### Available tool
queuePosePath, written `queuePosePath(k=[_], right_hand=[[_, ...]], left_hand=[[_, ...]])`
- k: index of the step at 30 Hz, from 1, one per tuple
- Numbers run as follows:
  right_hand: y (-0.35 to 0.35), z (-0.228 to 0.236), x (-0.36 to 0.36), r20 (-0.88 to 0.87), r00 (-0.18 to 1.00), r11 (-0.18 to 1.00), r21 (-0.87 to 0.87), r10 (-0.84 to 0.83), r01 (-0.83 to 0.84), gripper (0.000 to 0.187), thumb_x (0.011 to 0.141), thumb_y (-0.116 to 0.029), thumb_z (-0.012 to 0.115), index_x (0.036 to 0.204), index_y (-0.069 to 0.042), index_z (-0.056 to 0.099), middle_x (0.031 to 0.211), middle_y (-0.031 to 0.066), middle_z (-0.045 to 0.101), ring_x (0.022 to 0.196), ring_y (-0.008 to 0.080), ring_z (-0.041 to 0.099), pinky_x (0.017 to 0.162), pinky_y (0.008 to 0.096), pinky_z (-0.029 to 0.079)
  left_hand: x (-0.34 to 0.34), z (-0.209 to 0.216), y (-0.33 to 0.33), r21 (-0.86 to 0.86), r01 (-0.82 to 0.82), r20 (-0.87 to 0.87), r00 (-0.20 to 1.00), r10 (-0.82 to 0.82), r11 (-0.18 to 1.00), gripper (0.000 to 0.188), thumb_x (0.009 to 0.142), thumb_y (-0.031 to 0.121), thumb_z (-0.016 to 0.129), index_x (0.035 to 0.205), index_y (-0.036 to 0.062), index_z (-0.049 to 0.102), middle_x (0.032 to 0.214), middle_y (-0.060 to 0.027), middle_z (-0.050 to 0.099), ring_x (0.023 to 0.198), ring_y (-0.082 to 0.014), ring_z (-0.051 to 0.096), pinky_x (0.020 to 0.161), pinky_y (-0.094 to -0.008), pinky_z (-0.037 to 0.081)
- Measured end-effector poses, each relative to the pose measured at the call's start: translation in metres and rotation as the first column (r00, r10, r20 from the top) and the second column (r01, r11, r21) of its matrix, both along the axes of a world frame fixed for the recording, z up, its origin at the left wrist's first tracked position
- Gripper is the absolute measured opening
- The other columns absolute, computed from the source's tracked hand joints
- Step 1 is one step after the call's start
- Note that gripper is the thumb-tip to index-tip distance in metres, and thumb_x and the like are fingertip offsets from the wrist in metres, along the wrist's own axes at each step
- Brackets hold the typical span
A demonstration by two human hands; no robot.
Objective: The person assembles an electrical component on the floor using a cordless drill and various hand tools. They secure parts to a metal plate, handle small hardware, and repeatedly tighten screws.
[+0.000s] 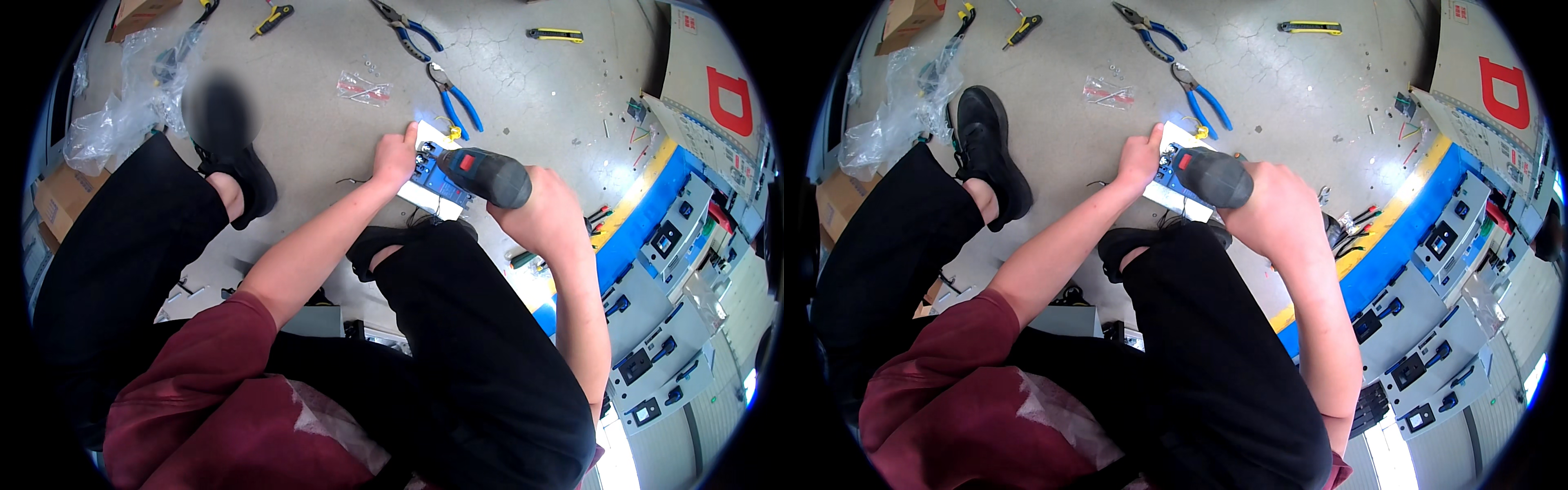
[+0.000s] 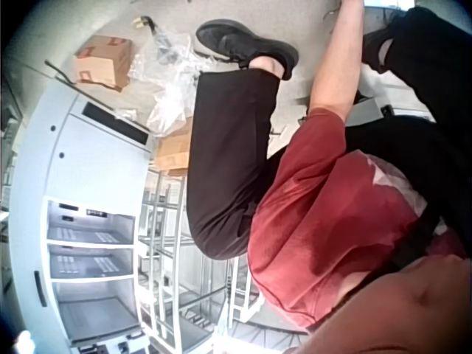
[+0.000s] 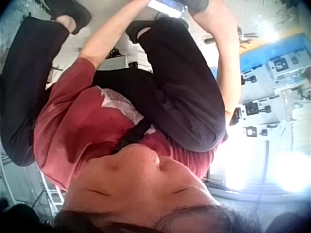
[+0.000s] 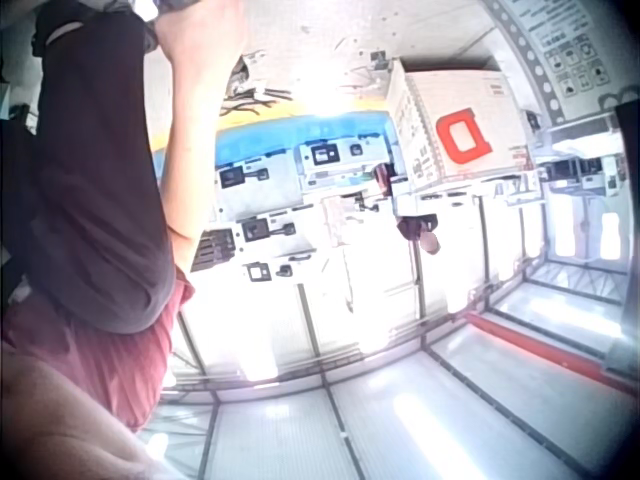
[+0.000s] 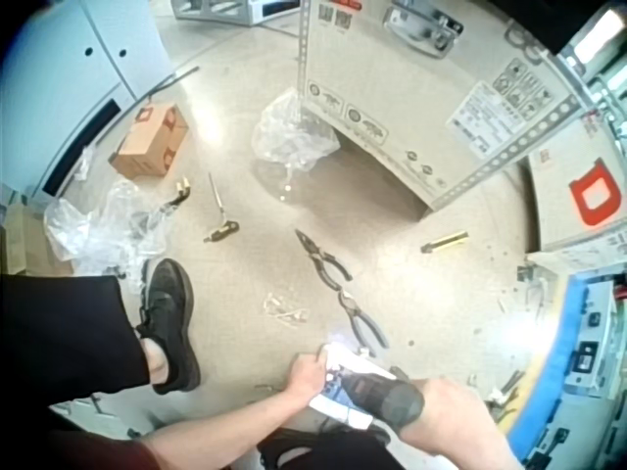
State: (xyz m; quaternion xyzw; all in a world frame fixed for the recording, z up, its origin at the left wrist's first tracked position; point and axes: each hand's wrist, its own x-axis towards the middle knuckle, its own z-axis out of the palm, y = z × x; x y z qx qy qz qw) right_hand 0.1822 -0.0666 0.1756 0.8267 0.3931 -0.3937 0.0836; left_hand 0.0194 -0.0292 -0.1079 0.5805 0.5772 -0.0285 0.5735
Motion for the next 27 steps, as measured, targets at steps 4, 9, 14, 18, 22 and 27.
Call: queuePosePath(k=[4,9,14,18,22,27], right_hand=[[0.005,0.004,0.006,-0.034,0.996,0.994,-0.068,-0.088,0.085,0.022,0.081,-0.020,0.076,0.093,-0.003,0.077,0.087,0.0230,0.075,0.089,0.0426,0.074,0.083,0.0467,0.060],[-0.006,0.026,0.008,-0.097,0.958,0.962,-0.064,-0.270,0.265,0.022,0.080,-0.018,0.076,0.097,-0.004,0.078,0.085,0.0238,0.074,0.085,0.0426,0.074,0.080,0.0452,0.060],[-0.070,0.046,0.014,-0.144,0.810,0.791,0.177,-0.568,0.586,0.023,0.085,-0.018,0.078,0.099,-0.001,0.077,0.079,0.0166,0.073,0.075,0.0314,0.073,0.075,0.0391,0.057],[-0.121,0.034,0.016,-0.023,0.794,0.793,0.032,-0.608,0.608,0.025,0.084,-0.021,0.078,0.101,-0.001,0.077,0.082,0.0175,0.075,0.076,0.0312,0.073,0.075,0.0401,0.058],[-0.146,0.022,0.007,-0.056,0.788,0.789,0.009,-0.613,0.615,0.027,0.084,-0.022,0.079,0.102,-0.001,0.078,0.082,0.0179,0.075,0.077,0.0320,0.074,0.076,0.0403,0.058],[-0.148,0.018,-0.008,-0.064,0.773,0.771,0.062,-0.631,0.634,0.030,0.085,-0.023,0.078,0.104,-0.001,0.078,0.085,0.0215,0.075,0.083,0.0368,0.076,0.079,0.0424,0.059]], left_hand=[[0.000,-0.001,0.001,-0.050,-0.021,0.004,1.000,0.021,0.999,0.075,0.111,0.053,0.047,0.077,-0.0104,0.071,0.073,-0.0323,0.067,0.075,-0.0505,0.068,0.077,-0.0566,0.051],[-0.011,0.009,0.010,-0.013,0.150,0.124,0.981,-0.147,0.989,0.064,0.111,0.046,0.051,0.081,-0.0085,0.067,0.066,-0.0209,0.062,0.064,-0.0321,0.061,0.070,-0.0479,0.049],[-0.013,0.042,0.043,0.148,0.638,-0.170,0.769,-0.616,0.756,0.048,0.107,0.035,0.054,0.092,-0.0042,0.077,0.085,-0.0310,0.072,0.082,-0.0504,0.070,0.079,-0.0550,0.056],[0.009,0.096,0.057,0.173,0.685,-0.228,0.727,-0.647,0.708,0.038,0.101,0.033,0.062,0.097,-0.0006,0.079,0.094,-0.0256,0.075,0.093,-0.0440,0.074,0.083,-0.0524,0.059],[0.022,0.114,0.025,0.724,0.514,0.129,0.554,-0.822,0.460,0.047,0.086,0.034,0.081,0.121,0.0044,0.070,0.121,-0.0184,0.069,0.122,-0.0362,0.063,0.103,-0.0485,0.050],[0.034,0.088,-0.021,0.770,0.596,-0.011,0.368,-0.930,0.227,0.073,0.075,0.041,0.091,0.133,0.0064,0.064,0.120,-0.0119,0.066,0.120,-0.0314,0.062,0.108,-0.0462,0.045]])
